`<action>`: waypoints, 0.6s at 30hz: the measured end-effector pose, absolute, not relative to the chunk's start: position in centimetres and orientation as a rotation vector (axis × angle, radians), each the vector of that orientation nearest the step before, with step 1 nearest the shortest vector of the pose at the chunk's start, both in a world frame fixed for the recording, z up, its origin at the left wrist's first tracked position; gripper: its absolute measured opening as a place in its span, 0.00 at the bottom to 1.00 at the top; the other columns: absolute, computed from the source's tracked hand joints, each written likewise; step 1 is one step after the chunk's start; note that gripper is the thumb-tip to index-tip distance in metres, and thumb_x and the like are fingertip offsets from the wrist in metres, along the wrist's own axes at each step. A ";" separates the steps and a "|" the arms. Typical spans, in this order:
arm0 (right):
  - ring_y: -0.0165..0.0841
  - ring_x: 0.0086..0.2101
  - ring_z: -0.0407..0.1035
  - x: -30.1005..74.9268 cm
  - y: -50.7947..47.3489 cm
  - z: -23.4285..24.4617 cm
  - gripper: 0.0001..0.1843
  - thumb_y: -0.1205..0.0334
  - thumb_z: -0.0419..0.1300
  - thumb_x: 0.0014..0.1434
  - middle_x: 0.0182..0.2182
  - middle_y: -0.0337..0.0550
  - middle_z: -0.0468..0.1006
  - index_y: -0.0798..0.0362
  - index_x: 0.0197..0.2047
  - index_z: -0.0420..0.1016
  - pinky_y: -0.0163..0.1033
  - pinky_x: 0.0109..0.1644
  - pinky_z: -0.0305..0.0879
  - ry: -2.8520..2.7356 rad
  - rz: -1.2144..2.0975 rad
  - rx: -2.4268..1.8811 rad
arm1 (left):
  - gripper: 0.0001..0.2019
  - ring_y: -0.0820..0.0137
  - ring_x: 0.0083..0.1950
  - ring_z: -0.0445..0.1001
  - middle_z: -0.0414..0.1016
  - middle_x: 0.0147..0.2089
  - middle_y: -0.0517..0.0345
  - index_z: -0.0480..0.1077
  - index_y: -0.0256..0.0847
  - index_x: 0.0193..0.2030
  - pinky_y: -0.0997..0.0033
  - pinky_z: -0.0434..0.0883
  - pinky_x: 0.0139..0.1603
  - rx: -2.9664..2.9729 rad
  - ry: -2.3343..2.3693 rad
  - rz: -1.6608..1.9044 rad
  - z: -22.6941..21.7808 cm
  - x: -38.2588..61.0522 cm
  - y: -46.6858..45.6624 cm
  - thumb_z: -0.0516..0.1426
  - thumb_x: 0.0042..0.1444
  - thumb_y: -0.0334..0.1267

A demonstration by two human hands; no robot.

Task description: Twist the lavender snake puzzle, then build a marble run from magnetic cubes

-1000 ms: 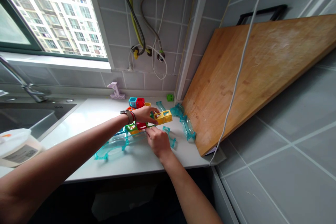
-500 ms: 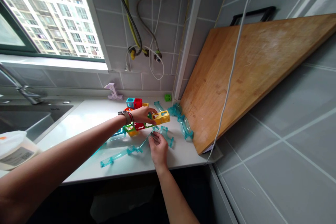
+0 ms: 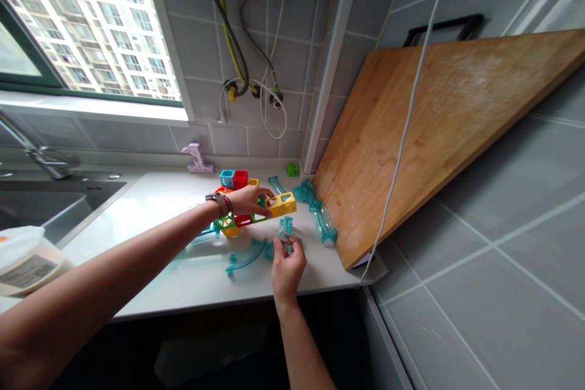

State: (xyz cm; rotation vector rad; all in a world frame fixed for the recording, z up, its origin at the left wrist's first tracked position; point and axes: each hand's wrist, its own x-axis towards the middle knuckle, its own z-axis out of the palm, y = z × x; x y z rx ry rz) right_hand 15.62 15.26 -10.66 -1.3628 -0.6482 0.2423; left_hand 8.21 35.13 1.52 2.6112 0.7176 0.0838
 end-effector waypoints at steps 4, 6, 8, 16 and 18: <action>0.40 0.45 0.76 16.2 14.2 -10.0 0.08 0.62 0.60 0.67 0.42 0.50 0.79 0.51 0.43 0.82 0.46 0.51 0.75 -1.022 -0.067 -1.380 | 0.32 0.63 0.43 0.80 0.83 0.48 0.51 0.75 0.41 0.58 0.72 0.71 0.40 2.609 0.703 0.082 1.5 8.2 35.2 0.66 0.48 0.55; 0.38 0.45 0.75 16.9 13.8 -9.6 0.12 0.68 0.57 0.67 0.39 0.46 0.76 0.47 0.44 0.83 0.48 0.56 0.73 -1.238 -0.149 -1.348 | 0.33 0.63 0.43 0.80 0.83 0.48 0.51 0.75 0.41 0.58 0.72 0.71 0.40 2.608 0.701 0.083 1.5 8.2 35.2 0.66 0.48 0.55; 0.36 0.41 0.74 17.9 13.3 -9.0 0.17 0.72 0.56 0.67 0.37 0.43 0.73 0.44 0.45 0.83 0.46 0.54 0.73 -1.414 -0.134 -1.326 | 0.34 0.62 0.44 0.80 0.83 0.49 0.50 0.74 0.40 0.59 0.72 0.72 0.41 2.607 0.704 0.086 1.5 8.2 35.2 0.66 0.48 0.56; 0.40 0.52 0.72 21.5 12.0 -6.6 0.06 0.60 0.57 0.69 0.60 0.54 0.70 0.49 0.45 0.75 0.47 0.52 0.73 -1.420 -0.059 -1.440 | 0.34 0.62 0.44 0.80 0.83 0.49 0.51 0.74 0.41 0.59 0.72 0.71 0.40 2.598 0.709 0.081 1.4 8.3 35.3 0.66 0.47 0.56; 0.40 0.49 0.73 21.9 12.2 -6.7 0.09 0.56 0.58 0.69 0.55 0.55 0.74 0.51 0.45 0.73 0.43 0.46 0.74 -1.208 -0.029 -1.450 | 0.34 0.62 0.43 0.80 0.83 0.48 0.51 0.74 0.41 0.59 0.71 0.71 0.40 2.597 0.710 0.076 1.4 8.3 35.3 0.66 0.47 0.56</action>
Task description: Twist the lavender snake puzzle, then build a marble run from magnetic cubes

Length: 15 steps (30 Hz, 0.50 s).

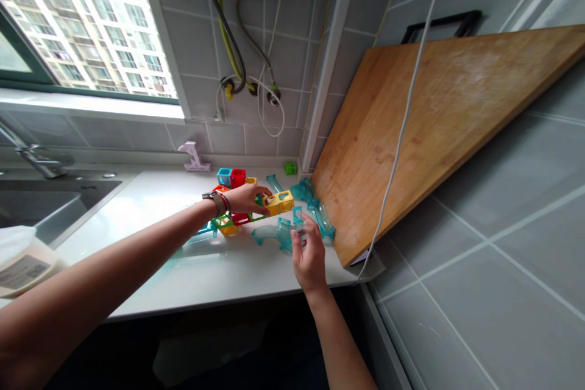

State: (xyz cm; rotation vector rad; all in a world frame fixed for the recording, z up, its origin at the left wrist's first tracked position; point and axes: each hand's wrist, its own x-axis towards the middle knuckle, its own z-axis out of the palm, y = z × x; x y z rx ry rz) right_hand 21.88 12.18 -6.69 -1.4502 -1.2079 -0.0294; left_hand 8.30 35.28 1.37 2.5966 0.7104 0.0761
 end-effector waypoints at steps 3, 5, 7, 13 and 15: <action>0.38 0.40 0.75 22.5 12.9 -7.1 0.16 0.47 0.60 0.67 0.43 0.51 0.79 0.52 0.45 0.70 0.39 0.37 0.73 -0.815 0.104 -1.389 | 0.33 0.62 0.43 0.80 0.82 0.48 0.51 0.75 0.41 0.58 0.71 0.71 0.40 2.599 0.709 0.067 1.4 8.3 35.3 0.66 0.47 0.56; 0.37 0.37 0.75 23.1 13.2 -7.2 0.20 0.43 0.61 0.64 0.40 0.48 0.78 0.52 0.44 0.68 0.39 0.35 0.72 -0.617 0.170 -1.317 | 0.33 0.62 0.43 0.80 0.82 0.48 0.52 0.75 0.42 0.58 0.71 0.71 0.40 2.600 0.704 0.059 1.4 8.3 35.2 0.66 0.47 0.57; 0.36 0.35 0.73 23.9 13.4 -7.2 0.21 0.42 0.62 0.63 0.37 0.46 0.77 0.52 0.43 0.68 0.40 0.36 0.72 -0.588 0.143 -1.320 | 0.33 0.62 0.43 0.80 0.82 0.48 0.52 0.75 0.42 0.58 0.71 0.71 0.40 2.599 0.704 0.050 1.4 8.3 35.2 0.66 0.47 0.57; 0.37 0.37 0.68 25.6 13.7 -7.4 0.15 0.48 0.62 0.65 0.35 0.44 0.71 0.51 0.42 0.75 0.44 0.47 0.68 -1.125 -0.279 -1.550 | 0.34 0.62 0.45 0.80 0.82 0.50 0.51 0.74 0.42 0.59 0.71 0.72 0.42 2.602 0.701 0.057 1.2 8.4 35.5 0.66 0.47 0.57; 0.36 0.35 0.68 25.8 14.4 -7.9 0.14 0.51 0.56 0.70 0.36 0.45 0.71 0.52 0.47 0.76 0.43 0.45 0.69 -1.158 -0.324 -1.583 | 0.33 0.61 0.45 0.80 0.82 0.50 0.51 0.75 0.43 0.58 0.71 0.72 0.42 2.606 0.697 0.064 1.1 8.4 35.5 0.66 0.47 0.58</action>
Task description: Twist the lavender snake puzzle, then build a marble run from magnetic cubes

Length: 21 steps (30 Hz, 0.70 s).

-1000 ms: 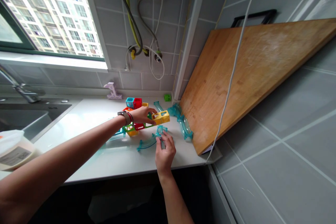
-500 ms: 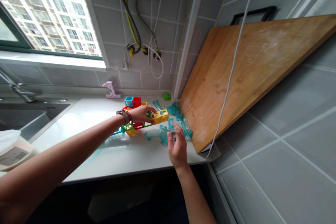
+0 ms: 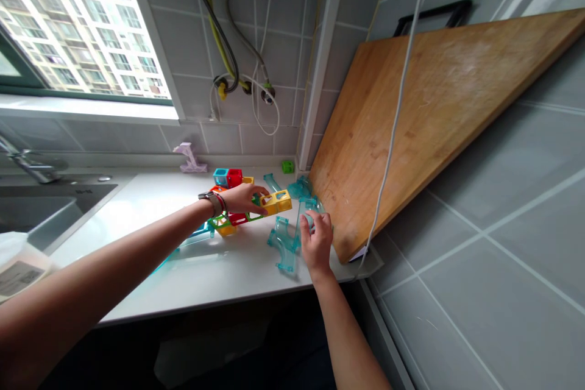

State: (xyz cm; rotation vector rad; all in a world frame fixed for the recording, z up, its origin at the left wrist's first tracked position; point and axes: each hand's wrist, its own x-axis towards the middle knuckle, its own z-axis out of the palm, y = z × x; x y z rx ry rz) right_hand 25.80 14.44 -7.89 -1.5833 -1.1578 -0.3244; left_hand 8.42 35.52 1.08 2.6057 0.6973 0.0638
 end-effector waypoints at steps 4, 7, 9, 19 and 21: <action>0.38 0.40 0.70 25.7 16.4 -9.3 0.15 0.60 0.49 0.72 0.42 0.51 0.73 0.54 0.49 0.75 0.44 0.47 0.69 -1.114 -0.356 -1.676 | 0.33 0.61 0.45 0.80 0.82 0.49 0.51 0.76 0.43 0.57 0.70 0.72 0.42 2.615 0.706 0.070 1.2 8.5 35.5 0.66 0.47 0.58; 0.41 0.44 0.71 25.2 16.9 -9.6 0.16 0.61 0.49 0.70 0.45 0.55 0.73 0.55 0.49 0.76 0.45 0.47 0.70 -1.046 -0.360 -1.743 | 0.33 0.61 0.44 0.80 0.82 0.48 0.51 0.76 0.42 0.57 0.70 0.72 0.41 2.615 0.721 0.060 1.4 8.5 35.6 0.66 0.47 0.58; 0.41 0.42 0.72 24.9 16.5 -9.3 0.15 0.60 0.50 0.69 0.45 0.55 0.75 0.55 0.49 0.76 0.44 0.46 0.69 -1.038 -0.320 -1.736 | 0.33 0.61 0.44 0.80 0.82 0.48 0.51 0.75 0.43 0.58 0.70 0.72 0.42 2.612 0.731 0.055 1.3 8.5 35.7 0.65 0.47 0.58; 0.38 0.25 0.73 26.1 15.4 -9.5 0.19 0.50 0.67 0.55 0.20 0.36 0.75 0.51 0.47 0.79 0.40 0.34 0.65 -1.020 0.197 -1.903 | 0.35 0.62 0.43 0.80 0.83 0.48 0.50 0.76 0.42 0.57 0.71 0.72 0.40 2.612 0.727 0.057 1.1 8.7 35.9 0.66 0.46 0.61; 0.37 0.22 0.71 26.4 15.9 -10.1 0.17 0.51 0.67 0.52 0.18 0.35 0.74 0.51 0.43 0.81 0.39 0.31 0.65 -0.959 0.306 -1.868 | 0.35 0.62 0.43 0.80 0.83 0.48 0.51 0.76 0.42 0.57 0.71 0.72 0.40 2.611 0.726 0.065 1.2 8.6 35.9 0.65 0.45 0.61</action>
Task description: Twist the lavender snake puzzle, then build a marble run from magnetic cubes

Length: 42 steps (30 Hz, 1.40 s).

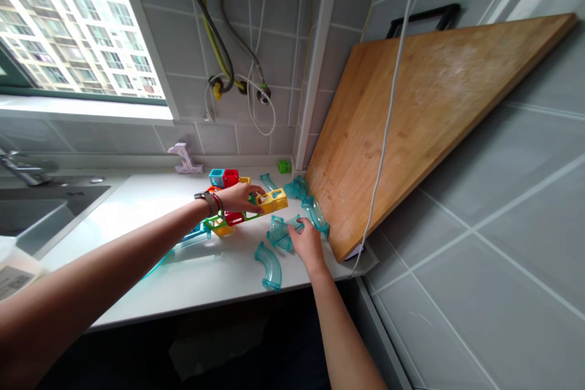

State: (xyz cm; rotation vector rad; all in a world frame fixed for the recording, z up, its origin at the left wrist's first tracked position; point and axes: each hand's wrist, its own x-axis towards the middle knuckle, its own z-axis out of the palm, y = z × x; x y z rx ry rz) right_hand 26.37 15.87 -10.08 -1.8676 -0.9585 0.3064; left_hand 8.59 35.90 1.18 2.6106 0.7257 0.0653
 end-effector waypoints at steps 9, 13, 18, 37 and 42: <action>0.33 0.19 0.69 26.0 17.2 -10.9 0.09 0.58 0.64 0.48 0.23 0.41 0.79 0.55 0.30 0.80 0.37 0.24 0.65 -0.765 0.445 -1.728 | 0.36 0.61 0.43 0.79 0.82 0.48 0.51 0.75 0.42 0.57 0.70 0.71 0.41 2.630 0.709 0.064 1.5 8.4 35.8 0.65 0.46 0.62; 0.32 0.20 0.71 25.7 17.1 -10.1 0.17 0.55 0.60 0.54 0.30 0.42 0.79 0.56 0.44 0.76 0.36 0.22 0.67 -0.688 0.437 -1.611 | 0.35 0.62 0.43 0.79 0.82 0.48 0.51 0.75 0.41 0.58 0.70 0.71 0.40 2.636 0.716 0.071 1.5 8.4 35.9 0.65 0.47 0.61; 0.31 0.25 0.73 23.1 15.3 -7.8 0.37 0.52 0.68 0.54 0.33 0.36 0.77 0.50 0.63 0.62 0.33 0.23 0.70 -0.508 0.480 -1.252 | 0.36 0.61 0.44 0.79 0.82 0.49 0.51 0.75 0.41 0.58 0.69 0.72 0.41 2.629 0.722 0.078 1.4 8.3 36.2 0.65 0.46 0.61; 0.39 0.34 0.81 10.1 21.6 -7.9 0.17 0.57 0.71 0.48 0.36 0.43 0.82 0.52 0.38 0.70 0.44 0.38 0.81 -0.172 0.985 -0.972 | 0.32 0.62 0.46 0.81 0.83 0.49 0.51 0.75 0.42 0.59 0.70 0.73 0.44 2.624 0.691 0.113 1.1 8.2 35.8 0.63 0.51 0.58; 0.40 0.33 0.81 10.1 21.8 -8.2 0.18 0.59 0.72 0.46 0.33 0.42 0.82 0.53 0.37 0.70 0.43 0.38 0.80 -0.169 0.989 -0.946 | 0.32 0.60 0.47 0.80 0.83 0.50 0.48 0.75 0.40 0.59 0.69 0.72 0.44 2.622 0.711 0.124 1.2 8.2 35.5 0.61 0.53 0.58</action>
